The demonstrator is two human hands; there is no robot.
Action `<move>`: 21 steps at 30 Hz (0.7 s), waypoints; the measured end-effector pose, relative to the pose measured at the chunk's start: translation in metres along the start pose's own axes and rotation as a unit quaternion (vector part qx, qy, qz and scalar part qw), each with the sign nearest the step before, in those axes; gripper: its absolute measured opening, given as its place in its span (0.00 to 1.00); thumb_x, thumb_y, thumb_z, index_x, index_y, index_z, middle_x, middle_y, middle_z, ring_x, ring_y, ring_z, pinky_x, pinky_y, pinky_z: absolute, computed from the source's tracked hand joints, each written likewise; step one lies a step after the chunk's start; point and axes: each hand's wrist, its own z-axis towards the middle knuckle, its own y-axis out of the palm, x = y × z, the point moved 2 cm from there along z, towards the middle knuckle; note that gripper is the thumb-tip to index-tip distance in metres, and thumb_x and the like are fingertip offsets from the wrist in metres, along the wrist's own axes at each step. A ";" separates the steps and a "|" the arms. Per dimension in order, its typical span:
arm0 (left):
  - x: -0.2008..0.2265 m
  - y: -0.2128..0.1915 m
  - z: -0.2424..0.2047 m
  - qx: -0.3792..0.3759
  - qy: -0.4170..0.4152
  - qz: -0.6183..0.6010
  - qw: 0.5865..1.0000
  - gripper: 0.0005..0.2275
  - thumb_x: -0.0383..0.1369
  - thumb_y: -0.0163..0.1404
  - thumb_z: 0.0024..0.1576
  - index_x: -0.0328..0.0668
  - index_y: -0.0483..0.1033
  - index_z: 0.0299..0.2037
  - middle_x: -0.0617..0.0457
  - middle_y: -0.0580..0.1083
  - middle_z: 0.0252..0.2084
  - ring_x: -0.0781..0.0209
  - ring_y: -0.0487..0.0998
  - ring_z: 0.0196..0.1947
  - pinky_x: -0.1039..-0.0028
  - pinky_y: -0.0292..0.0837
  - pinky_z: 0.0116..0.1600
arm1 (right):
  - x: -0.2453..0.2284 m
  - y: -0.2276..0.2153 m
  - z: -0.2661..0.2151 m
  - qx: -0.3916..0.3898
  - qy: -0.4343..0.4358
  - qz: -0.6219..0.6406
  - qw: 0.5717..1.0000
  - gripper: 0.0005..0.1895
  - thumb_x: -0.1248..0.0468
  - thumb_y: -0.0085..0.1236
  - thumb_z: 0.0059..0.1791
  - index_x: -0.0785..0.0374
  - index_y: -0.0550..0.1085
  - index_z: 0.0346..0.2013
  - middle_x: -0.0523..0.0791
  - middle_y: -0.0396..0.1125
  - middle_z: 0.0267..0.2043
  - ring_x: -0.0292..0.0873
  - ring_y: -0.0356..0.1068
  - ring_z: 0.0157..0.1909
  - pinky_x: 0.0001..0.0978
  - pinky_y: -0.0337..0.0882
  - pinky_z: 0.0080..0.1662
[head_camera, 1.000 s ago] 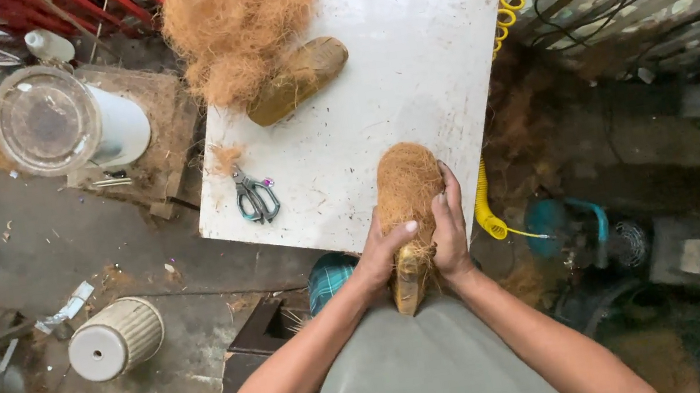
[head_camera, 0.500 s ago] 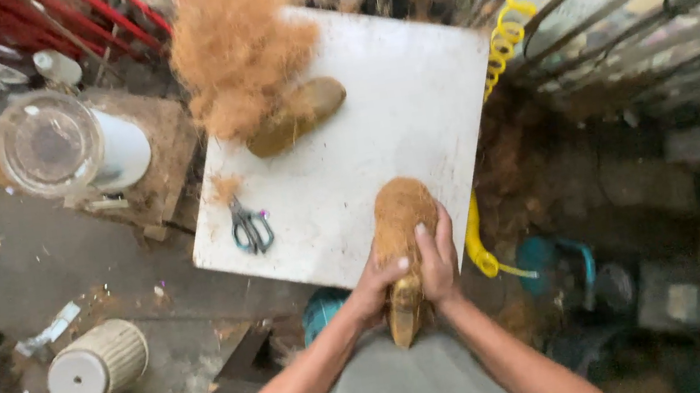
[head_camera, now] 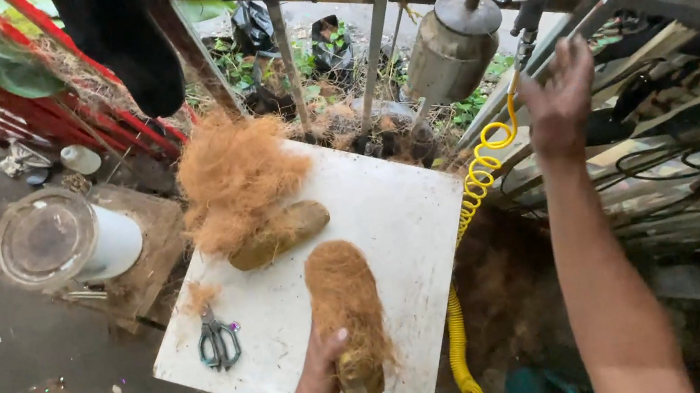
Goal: The person arranges coconut fiber onto a coconut shell half, then uses a spray gun to apply a liquid and a hair dryer to dry the fiber. The person repeatedly adjusts the fiber by hand throughout the process.
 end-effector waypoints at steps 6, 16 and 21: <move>0.004 0.015 0.001 0.134 0.000 -0.024 0.991 0.44 0.39 0.52 0.37 0.49 0.53 0.70 0.41 0.68 0.62 0.42 0.69 0.61 0.50 0.65 0.62 | -0.016 0.017 0.079 -0.086 -0.047 0.039 0.994 0.15 0.65 0.55 0.50 0.65 0.66 0.49 0.44 0.67 0.43 0.40 0.68 0.43 0.30 0.72 0.44; -0.019 0.028 -0.003 0.164 -0.060 -0.006 0.985 0.40 0.40 0.53 0.39 0.45 0.60 0.68 0.40 0.71 0.62 0.42 0.71 0.61 0.51 0.65 0.63 | 0.006 0.014 0.091 -0.066 -0.011 0.157 0.985 0.06 0.69 0.58 0.54 0.63 0.72 0.32 0.42 0.64 0.25 0.38 0.65 0.18 0.28 0.70 0.20; -0.012 0.045 0.008 0.095 -0.011 0.024 0.995 0.41 0.39 0.55 0.39 0.47 0.54 0.68 0.39 0.70 0.54 0.43 0.74 0.51 0.53 0.74 0.50 | 0.005 -0.012 0.084 0.004 -0.043 0.154 0.987 0.07 0.70 0.57 0.55 0.62 0.70 0.33 0.42 0.63 0.25 0.34 0.60 0.19 0.25 0.63 0.22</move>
